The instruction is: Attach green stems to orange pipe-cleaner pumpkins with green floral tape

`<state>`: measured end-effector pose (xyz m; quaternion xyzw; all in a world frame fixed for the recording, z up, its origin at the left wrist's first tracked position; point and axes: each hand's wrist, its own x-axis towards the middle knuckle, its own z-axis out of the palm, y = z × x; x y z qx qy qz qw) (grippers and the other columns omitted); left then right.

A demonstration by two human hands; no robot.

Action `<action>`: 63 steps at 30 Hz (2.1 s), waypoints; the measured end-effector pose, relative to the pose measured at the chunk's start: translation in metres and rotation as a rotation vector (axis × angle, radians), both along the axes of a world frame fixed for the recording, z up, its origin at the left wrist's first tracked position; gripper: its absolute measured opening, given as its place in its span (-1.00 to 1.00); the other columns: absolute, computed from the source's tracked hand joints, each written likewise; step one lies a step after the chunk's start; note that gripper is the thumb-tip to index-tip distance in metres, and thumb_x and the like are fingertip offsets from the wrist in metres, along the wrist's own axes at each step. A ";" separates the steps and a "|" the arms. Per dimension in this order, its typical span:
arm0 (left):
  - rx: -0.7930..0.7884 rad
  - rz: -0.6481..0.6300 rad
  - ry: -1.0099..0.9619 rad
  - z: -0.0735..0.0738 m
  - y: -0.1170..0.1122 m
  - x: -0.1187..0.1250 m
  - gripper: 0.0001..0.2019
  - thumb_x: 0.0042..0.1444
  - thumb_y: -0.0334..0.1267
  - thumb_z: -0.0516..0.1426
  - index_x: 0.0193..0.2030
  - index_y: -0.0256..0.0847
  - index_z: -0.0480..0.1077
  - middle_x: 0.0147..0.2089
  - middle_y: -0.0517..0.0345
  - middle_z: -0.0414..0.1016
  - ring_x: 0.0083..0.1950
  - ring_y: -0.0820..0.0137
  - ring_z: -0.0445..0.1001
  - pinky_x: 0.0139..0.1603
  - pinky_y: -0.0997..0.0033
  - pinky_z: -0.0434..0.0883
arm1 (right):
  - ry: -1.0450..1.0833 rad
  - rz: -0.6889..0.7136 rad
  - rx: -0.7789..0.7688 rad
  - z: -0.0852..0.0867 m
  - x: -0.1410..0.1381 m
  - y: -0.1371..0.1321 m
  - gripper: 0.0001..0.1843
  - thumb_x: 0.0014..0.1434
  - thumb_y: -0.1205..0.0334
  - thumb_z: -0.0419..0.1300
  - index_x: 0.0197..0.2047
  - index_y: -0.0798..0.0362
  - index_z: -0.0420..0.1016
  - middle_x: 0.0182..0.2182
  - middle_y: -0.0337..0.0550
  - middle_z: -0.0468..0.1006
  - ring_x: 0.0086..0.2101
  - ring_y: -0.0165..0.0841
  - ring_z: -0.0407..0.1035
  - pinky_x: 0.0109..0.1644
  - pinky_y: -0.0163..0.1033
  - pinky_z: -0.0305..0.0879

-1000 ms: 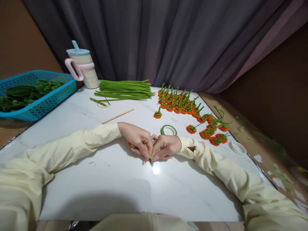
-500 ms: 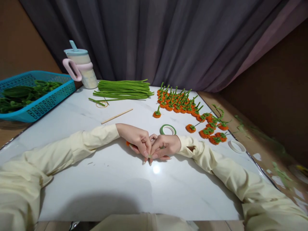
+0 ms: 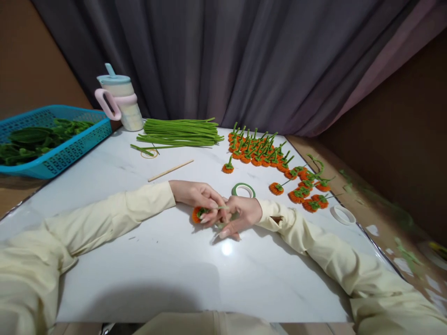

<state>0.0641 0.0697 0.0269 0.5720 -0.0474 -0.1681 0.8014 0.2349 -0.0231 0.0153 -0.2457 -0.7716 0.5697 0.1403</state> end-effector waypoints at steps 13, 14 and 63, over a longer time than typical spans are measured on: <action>0.321 0.450 -0.140 0.028 -0.011 -0.001 -0.60 0.16 -0.31 0.10 0.14 -0.29 0.25 0.03 -0.14 0.44 0.00 0.30 0.44 -0.03 0.38 0.36 | 0.288 -0.367 0.009 0.000 -0.010 0.009 -0.41 0.12 -0.09 0.12 0.12 0.10 0.27 -0.14 -0.09 0.49 -0.06 -0.36 0.34 0.14 -0.18 0.16; 0.367 0.450 -0.156 0.030 -0.013 0.000 -0.58 0.17 -0.30 0.08 0.18 -0.26 0.21 0.05 -0.13 0.43 0.03 0.30 0.42 -0.02 0.38 0.35 | 0.327 -0.370 -0.037 -0.002 -0.010 0.010 -0.39 0.12 -0.07 0.13 0.16 0.06 0.21 -0.14 -0.11 0.50 -0.06 -0.37 0.36 0.15 -0.16 0.16; 1.112 0.537 0.152 0.089 -0.025 -0.019 -0.36 0.19 -0.05 -0.08 -0.87 -0.27 0.26 -0.82 0.15 0.24 -0.68 0.52 0.23 -0.48 0.52 0.23 | 0.209 -0.359 -0.294 0.007 -0.006 -0.001 -0.54 -0.08 0.10 0.33 -0.13 0.21 0.53 -0.30 -0.06 0.58 -0.29 -0.42 0.45 -0.07 -0.34 0.35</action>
